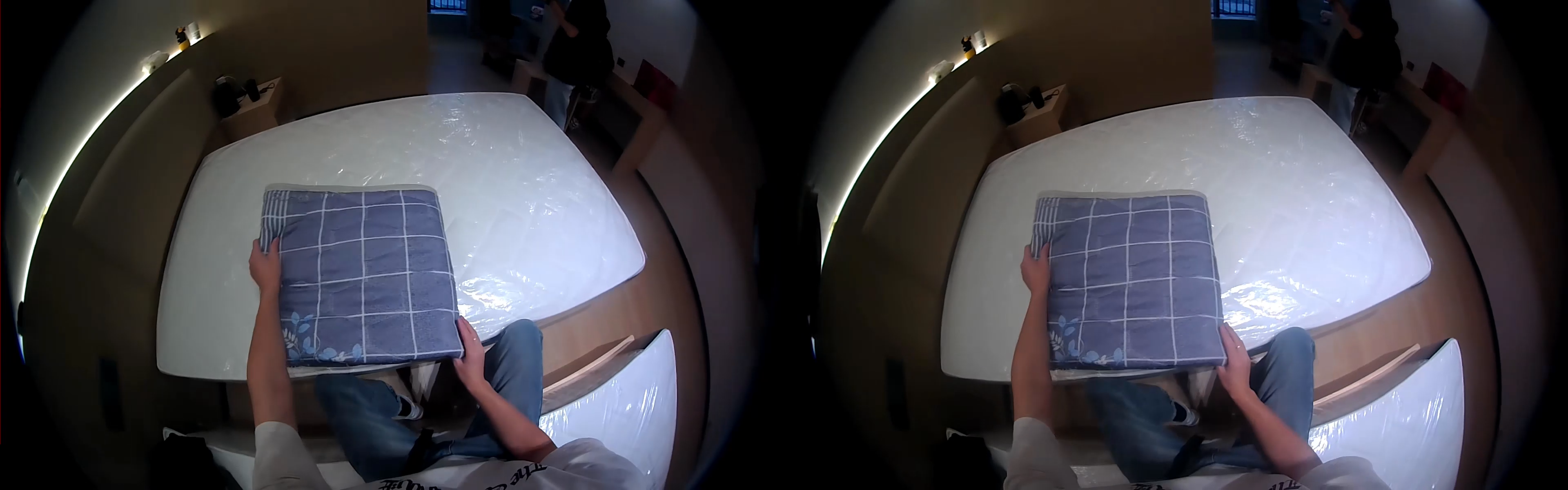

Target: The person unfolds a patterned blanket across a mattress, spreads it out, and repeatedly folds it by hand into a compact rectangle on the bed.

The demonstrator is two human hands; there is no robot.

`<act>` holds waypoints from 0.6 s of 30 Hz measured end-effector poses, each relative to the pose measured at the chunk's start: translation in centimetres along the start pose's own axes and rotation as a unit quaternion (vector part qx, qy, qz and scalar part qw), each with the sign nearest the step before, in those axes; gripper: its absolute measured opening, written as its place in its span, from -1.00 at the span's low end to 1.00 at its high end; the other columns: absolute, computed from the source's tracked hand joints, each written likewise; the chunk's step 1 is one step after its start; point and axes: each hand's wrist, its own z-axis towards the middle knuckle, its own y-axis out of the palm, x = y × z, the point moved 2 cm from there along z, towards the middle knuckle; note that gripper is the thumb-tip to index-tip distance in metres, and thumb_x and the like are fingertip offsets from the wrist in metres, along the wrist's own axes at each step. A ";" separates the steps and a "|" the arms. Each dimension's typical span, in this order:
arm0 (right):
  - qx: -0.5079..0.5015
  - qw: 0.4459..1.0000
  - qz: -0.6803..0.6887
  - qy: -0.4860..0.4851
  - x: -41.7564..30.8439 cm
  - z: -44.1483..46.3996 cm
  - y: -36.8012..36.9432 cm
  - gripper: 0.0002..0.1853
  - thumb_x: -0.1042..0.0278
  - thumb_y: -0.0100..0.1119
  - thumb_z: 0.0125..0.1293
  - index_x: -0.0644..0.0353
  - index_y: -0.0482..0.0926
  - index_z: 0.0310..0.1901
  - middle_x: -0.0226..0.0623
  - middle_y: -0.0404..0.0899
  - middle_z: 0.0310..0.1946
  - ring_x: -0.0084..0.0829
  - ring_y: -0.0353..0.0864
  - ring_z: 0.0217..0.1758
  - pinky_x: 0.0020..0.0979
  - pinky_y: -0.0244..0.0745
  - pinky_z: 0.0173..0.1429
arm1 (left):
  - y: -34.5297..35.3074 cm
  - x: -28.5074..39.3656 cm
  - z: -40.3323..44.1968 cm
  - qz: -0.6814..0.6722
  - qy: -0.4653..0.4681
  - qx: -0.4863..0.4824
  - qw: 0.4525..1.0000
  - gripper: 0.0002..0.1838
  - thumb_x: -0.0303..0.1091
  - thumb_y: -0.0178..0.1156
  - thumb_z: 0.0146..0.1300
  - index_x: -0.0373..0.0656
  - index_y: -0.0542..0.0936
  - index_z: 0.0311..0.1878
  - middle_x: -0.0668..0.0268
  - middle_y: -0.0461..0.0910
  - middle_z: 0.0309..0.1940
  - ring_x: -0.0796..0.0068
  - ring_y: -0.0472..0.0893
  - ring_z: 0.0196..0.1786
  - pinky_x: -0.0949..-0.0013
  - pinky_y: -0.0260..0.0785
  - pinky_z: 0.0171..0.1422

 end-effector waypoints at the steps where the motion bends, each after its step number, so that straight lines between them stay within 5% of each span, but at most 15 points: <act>1: 0.016 1.000 0.017 -0.007 -0.2 0.0 -0.2 -0.29 0.69 0.06 -0.15 0.23 0.22 0.18 0.00 0.28 0.12 -0.05 0.29 0.17 -0.27 0.24 0.19 | 0.7 -1.2 -0.1 0.009 0.035 0.048 0.998 -0.52 -0.01 0.14 0.08 -0.27 0.46 -0.14 -0.04 0.53 -0.24 -0.04 0.50 -0.12 0.12 0.33 -0.12; 2: 0.014 1.000 0.014 0.000 0.0 -0.2 -0.1 -0.29 0.69 0.06 -0.15 0.23 0.22 0.18 0.00 0.28 0.12 -0.05 0.29 0.17 -0.27 0.24 0.19 | 0.9 -2.4 -0.1 0.018 0.067 0.095 0.993 -0.52 -0.03 0.14 0.08 -0.26 0.44 -0.10 -0.07 0.52 -0.25 -0.03 0.50 -0.12 0.11 0.32 -0.13; 6: -0.018 0.991 0.059 0.115 2.2 -1.4 1.4 -0.18 0.59 0.17 -0.14 0.24 0.05 0.25 0.05 0.26 0.12 -0.03 0.29 0.17 -0.29 0.24 0.19 | -0.2 -6.8 -1.0 0.022 -0.095 -0.116 0.988 -0.39 0.10 0.00 0.15 -0.25 0.36 0.07 -0.11 0.42 -0.03 -0.05 0.41 0.05 0.16 0.26 0.08; 9: 0.067 0.958 0.183 0.210 1.6 -1.5 2.1 -0.22 0.56 0.17 -0.03 0.26 0.03 0.26 0.06 0.33 0.09 -0.14 0.34 0.16 -0.34 0.25 0.16 | -2.8 -8.5 -6.5 -0.017 -0.065 -0.133 0.989 -0.31 0.16 -0.05 0.15 -0.28 0.33 0.13 -0.13 0.40 0.01 -0.01 0.39 0.10 0.18 0.21 0.15; 13: 0.070 0.956 0.231 0.168 3.3 -1.5 4.2 -0.53 0.53 -0.01 0.14 0.32 0.27 0.14 -0.01 0.41 0.02 -0.27 0.37 0.14 -0.40 0.21 0.17 | -6.5 -14.9 -12.3 -0.245 -0.103 -0.232 0.936 -0.36 0.01 -0.03 0.22 -0.36 0.26 0.17 0.06 0.44 -0.01 0.30 0.43 0.05 0.38 0.24 0.12; 14: 0.086 0.946 0.265 0.169 3.4 -1.3 4.3 -0.59 0.51 -0.06 0.17 0.34 0.33 0.09 -0.05 0.45 -0.02 -0.31 0.40 0.10 -0.41 0.20 0.18 | -7.4 -15.9 -14.7 -0.419 -0.173 -0.270 0.850 -0.40 -0.11 -0.01 0.23 -0.26 0.17 0.24 0.16 0.34 0.08 0.36 0.38 0.07 0.38 0.27 0.08; 18: 0.063 0.942 0.258 0.204 4.0 0.4 3.9 -0.62 0.52 -0.13 0.17 0.33 0.39 0.05 -0.07 0.50 -0.09 -0.33 0.44 0.04 -0.44 0.25 0.13 | -9.7 -16.4 -21.9 -0.397 -0.112 -0.307 0.858 -0.31 -0.32 0.10 0.15 0.00 0.02 0.32 0.26 0.18 0.20 0.37 0.32 0.12 0.26 0.32 0.01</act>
